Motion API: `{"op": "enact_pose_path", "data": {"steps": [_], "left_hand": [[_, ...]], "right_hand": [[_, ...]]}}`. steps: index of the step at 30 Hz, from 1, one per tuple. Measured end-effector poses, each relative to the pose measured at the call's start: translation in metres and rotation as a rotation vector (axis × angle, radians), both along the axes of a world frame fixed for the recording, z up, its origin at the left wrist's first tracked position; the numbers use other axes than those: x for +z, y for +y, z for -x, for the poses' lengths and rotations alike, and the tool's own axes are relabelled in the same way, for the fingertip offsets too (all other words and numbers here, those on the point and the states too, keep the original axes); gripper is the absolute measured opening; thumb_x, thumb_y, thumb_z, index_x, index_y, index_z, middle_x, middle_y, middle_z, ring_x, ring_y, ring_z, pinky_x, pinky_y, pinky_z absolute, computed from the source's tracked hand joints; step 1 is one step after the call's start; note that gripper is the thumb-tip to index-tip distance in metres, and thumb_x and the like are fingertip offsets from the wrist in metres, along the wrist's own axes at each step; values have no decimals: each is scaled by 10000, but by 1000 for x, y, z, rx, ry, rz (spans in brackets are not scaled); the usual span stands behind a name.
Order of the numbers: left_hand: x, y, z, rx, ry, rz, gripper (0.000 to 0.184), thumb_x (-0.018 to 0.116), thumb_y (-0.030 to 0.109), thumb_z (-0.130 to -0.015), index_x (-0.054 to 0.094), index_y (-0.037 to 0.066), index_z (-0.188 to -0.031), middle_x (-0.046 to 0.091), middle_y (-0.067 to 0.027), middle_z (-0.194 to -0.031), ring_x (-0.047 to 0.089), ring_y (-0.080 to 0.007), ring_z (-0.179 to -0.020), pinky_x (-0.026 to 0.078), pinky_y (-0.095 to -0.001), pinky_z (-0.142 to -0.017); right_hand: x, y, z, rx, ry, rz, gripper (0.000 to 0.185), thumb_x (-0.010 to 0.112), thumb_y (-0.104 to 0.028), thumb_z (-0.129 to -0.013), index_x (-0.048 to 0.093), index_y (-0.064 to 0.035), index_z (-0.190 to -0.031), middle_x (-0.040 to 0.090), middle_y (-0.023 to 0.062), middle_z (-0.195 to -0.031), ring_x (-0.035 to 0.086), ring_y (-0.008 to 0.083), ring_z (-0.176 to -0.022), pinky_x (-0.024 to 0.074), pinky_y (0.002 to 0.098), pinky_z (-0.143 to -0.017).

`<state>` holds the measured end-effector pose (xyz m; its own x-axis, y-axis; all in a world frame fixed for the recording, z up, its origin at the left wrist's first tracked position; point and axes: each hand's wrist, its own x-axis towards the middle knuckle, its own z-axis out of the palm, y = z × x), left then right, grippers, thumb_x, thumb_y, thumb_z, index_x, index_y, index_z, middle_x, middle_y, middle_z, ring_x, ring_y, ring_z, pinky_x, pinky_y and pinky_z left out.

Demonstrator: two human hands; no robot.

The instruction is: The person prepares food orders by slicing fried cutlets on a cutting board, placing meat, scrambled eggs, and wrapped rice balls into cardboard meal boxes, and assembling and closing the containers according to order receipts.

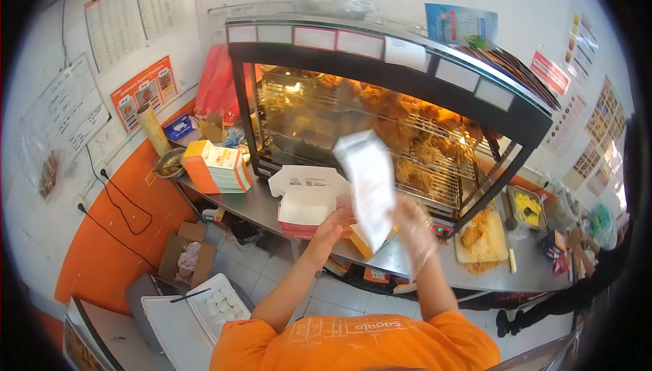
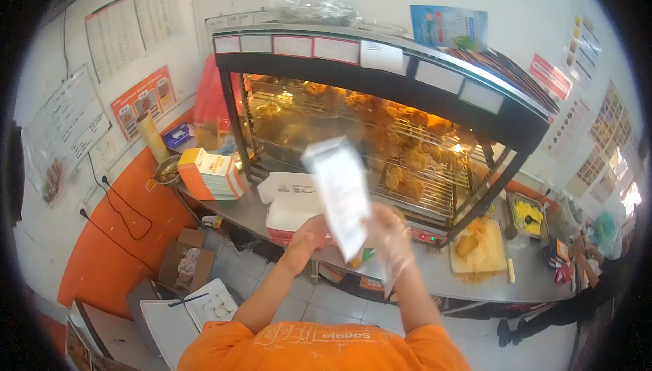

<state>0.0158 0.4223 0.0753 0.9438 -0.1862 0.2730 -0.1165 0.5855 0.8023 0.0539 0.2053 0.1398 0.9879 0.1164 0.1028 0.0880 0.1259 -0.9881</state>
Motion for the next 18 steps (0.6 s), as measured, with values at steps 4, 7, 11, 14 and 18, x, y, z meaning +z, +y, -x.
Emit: {"op": "enact_pose_path", "data": {"steps": [4,7,11,14,18], "left_hand": [[-4,10,-10,-76,213,361,548,484,343,-989,380,50,-1440,497,-87,-1402,466,-236,-1301,349,-397,-1095],[-8,25,-13,-169,203,574,530,452,329,-1005,371,51,-1449,493,-100,-1411,481,-249,-1288,369,-411,-1088],[25,14,-16,21,238,437,470,359,334,-1033,406,69,-1418,530,-159,-1350,560,-322,-1186,455,-447,-1013],[38,8,-22,-112,69,481,482,374,329,-1036,329,139,-1477,496,-144,-1397,552,-341,-1212,481,-450,-995],[49,-5,-34,-87,29,511,461,323,303,-1050,283,175,-1490,510,-148,-1371,570,-395,-1173,525,-458,-950]], "right_hand": [[-21,46,52,186,299,88,208,635,-12,-873,626,-20,-1080,673,54,-986,613,146,-932,486,293,-857],[-46,45,56,272,286,79,192,609,15,-882,626,-15,-1071,667,51,-992,599,126,-933,479,289,-862],[-49,37,61,307,250,58,201,606,13,-889,624,-19,-1087,662,38,-1008,586,111,-941,474,288,-869],[-45,26,65,342,265,2,236,652,-5,-871,635,-28,-1105,679,42,-967,611,117,-871,492,255,-783],[-53,9,60,423,220,233,192,637,-54,-886,678,1,-1065,661,25,-908,584,112,-846,476,256,-765]]}}
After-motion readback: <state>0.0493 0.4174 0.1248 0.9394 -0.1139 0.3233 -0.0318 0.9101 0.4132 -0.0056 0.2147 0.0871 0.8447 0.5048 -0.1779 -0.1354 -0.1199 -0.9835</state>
